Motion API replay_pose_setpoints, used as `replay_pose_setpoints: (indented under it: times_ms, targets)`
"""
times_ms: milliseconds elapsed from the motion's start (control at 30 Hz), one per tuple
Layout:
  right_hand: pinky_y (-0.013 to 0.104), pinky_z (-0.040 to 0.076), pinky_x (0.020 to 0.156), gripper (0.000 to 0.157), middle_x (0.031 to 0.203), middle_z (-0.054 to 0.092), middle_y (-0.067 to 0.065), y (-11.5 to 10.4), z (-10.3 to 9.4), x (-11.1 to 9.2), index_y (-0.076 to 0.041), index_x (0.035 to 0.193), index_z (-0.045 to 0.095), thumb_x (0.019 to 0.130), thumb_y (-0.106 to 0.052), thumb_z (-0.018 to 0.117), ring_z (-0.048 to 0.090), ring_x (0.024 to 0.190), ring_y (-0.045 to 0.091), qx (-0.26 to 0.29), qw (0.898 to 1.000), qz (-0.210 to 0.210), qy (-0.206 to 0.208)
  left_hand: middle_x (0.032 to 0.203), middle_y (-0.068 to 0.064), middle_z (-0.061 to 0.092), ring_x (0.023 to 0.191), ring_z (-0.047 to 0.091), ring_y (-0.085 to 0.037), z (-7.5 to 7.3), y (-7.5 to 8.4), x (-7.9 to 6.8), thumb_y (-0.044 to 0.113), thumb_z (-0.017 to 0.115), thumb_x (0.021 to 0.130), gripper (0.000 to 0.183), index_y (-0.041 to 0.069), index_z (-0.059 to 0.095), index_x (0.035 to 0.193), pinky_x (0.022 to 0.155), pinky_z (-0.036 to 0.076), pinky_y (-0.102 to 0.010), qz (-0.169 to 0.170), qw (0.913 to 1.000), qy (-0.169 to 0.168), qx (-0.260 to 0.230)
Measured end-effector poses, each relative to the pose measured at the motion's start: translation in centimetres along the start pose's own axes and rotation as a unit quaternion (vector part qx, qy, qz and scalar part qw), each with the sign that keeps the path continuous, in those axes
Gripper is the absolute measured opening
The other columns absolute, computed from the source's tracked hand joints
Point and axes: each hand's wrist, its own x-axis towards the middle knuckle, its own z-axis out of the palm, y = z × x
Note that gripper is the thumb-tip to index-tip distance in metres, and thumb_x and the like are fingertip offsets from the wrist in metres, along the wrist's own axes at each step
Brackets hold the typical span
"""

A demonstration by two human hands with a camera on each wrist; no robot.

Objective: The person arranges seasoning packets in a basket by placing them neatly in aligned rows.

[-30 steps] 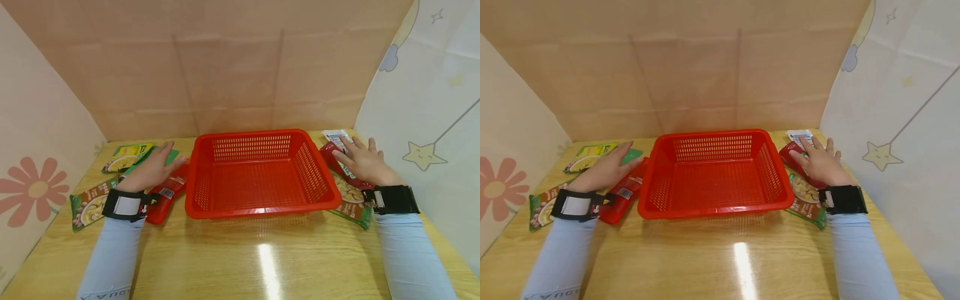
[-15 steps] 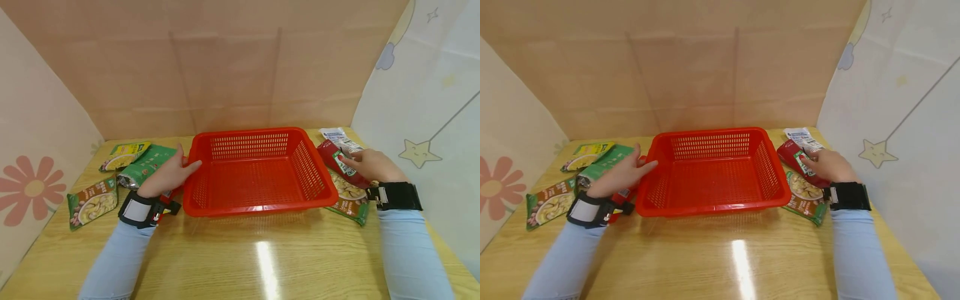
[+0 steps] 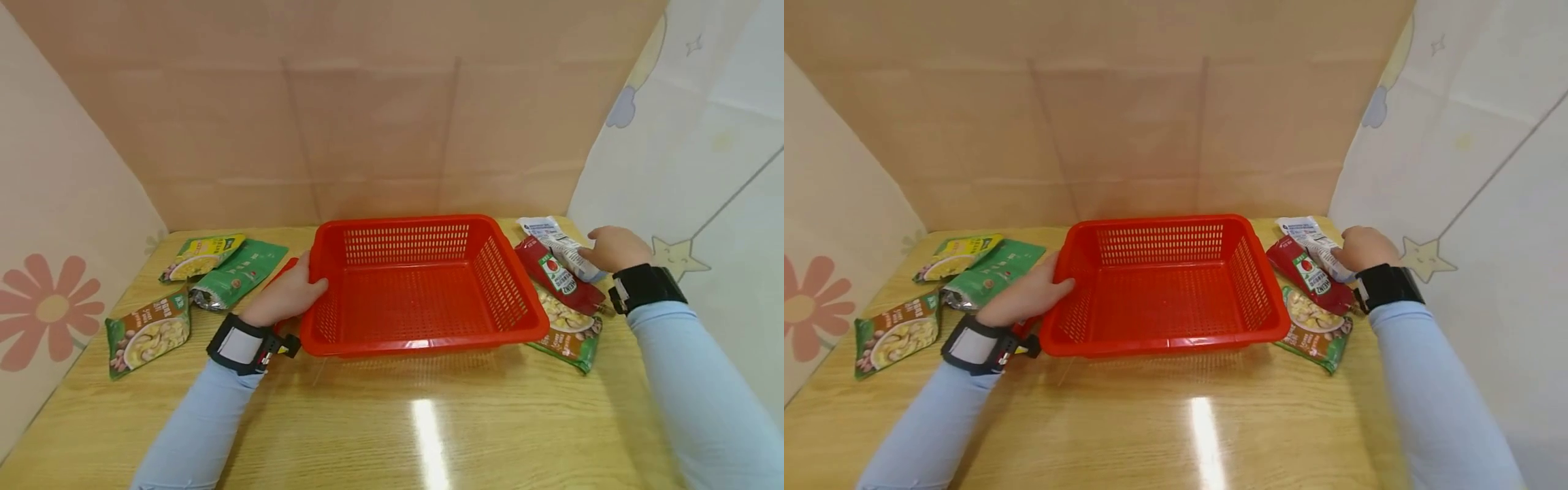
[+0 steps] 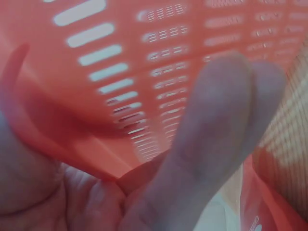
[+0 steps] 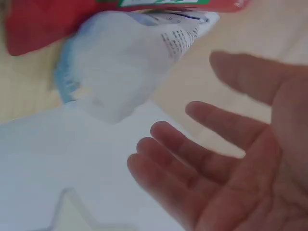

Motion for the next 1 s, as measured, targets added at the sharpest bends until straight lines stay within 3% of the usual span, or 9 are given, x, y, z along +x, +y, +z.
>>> replay_pose_setpoints:
  times_ms: [100, 200, 300, 433, 633, 800, 1000]
  targets:
    - [0.049, 0.047, 0.070, 0.041, 0.090, 0.058, 0.031, -0.4, 0.5, 2.4, 0.015, 0.100, 0.057, 0.084, -0.023, 0.060, 0.056, 0.079, 0.043, -0.012, 0.998, -0.006, -0.065, 0.110, -0.022, 0.051, 0.075, 0.065, -0.028, 0.0, -0.2, 0.1, 0.011, 0.044, 0.095, 0.053, 0.008, 0.016, 0.140, 0.059, 0.055, -0.037, 0.003, 1.0000, 0.005, 0.005]
    - [0.039, 0.046, 0.060, 0.031, 0.074, 0.058, 0.017, -0.5, 1.6, 4.4, 0.010, 0.087, 0.059, 0.081, -0.021, 0.063, 0.053, 0.066, 0.030, -0.025, 0.992, -0.001, -0.126, 0.114, -0.023, 0.050, 0.078, 0.065, -0.030, 0.2, -0.3, 0.2, 0.010, 0.043, 0.094, 0.055, 0.009, 0.015, 0.141, 0.061, 0.055, -0.037, 0.018, 0.9998, 0.003, -0.005]
    - [0.036, 0.045, 0.056, 0.025, 0.070, 0.057, 0.010, -0.4, 2.8, 5.7, 0.007, 0.085, 0.060, 0.079, -0.017, 0.064, 0.051, 0.062, 0.026, -0.039, 0.987, 0.013, -0.152, 0.116, -0.023, 0.049, 0.079, 0.065, -0.032, 0.3, -0.4, 0.2, 0.008, 0.044, 0.094, 0.058, 0.012, 0.012, 0.143, 0.060, 0.055, -0.038, 0.024, 0.9995, 0.004, -0.020]
    - [0.038, 0.046, 0.055, 0.022, 0.070, 0.057, 0.012, -0.5, 3.5, 5.8, 0.006, 0.086, 0.061, 0.078, -0.014, 0.065, 0.051, 0.062, 0.028, -0.038, 0.990, 0.025, -0.131, 0.116, -0.023, 0.050, 0.077, 0.065, -0.033, 0.2, -0.6, 0.3, 0.008, 0.044, 0.094, 0.061, 0.014, 0.010, 0.144, 0.058, 0.055, -0.039, 0.023, 0.9993, 0.007, -0.027]
    - [0.040, 0.046, 0.051, 0.015, 0.066, 0.058, 0.013, 0.5, 4.5, 6.0, 0.004, 0.078, 0.064, 0.075, -0.011, 0.065, 0.051, 0.059, 0.030, 0.002, 0.995, 0.051, -0.080, 0.115, -0.024, 0.049, 0.078, 0.065, -0.034, 0.0, 0.7, -0.3, 0.007, 0.043, 0.093, 0.062, 0.012, 0.007, 0.144, 0.060, 0.055, -0.038, 0.027, 0.9996, 0.000, -0.013]
    - [0.043, 0.048, 0.052, 0.012, 0.063, 0.058, 0.015, -0.3, 4.5, 5.4, 0.006, 0.074, 0.062, 0.076, -0.005, 0.063, 0.053, 0.057, 0.030, -0.020, 0.998, 0.030, -0.047, 0.112, -0.024, 0.051, 0.076, 0.065, -0.029, 0.1, 0.0, 0.1, 0.009, 0.043, 0.093, 0.064, 0.012, 0.005, 0.144, 0.060, 0.055, -0.037, 0.019, 0.9998, 0.004, 0.001]
    - [0.042, 0.046, 0.052, 0.011, 0.065, 0.058, 0.015, 0.4, 4.5, 6.0, 0.007, 0.074, 0.060, 0.079, -0.003, 0.058, 0.053, 0.057, 0.029, -0.027, 0.998, 0.010, -0.057, 0.109, -0.024, 0.053, 0.074, 0.065, -0.030, 0.1, 0.1, 0.2, 0.006, 0.043, 0.092, 0.064, 0.012, 0.005, 0.144, 0.060, 0.055, -0.036, 0.021, 0.9998, 0.007, 0.003]
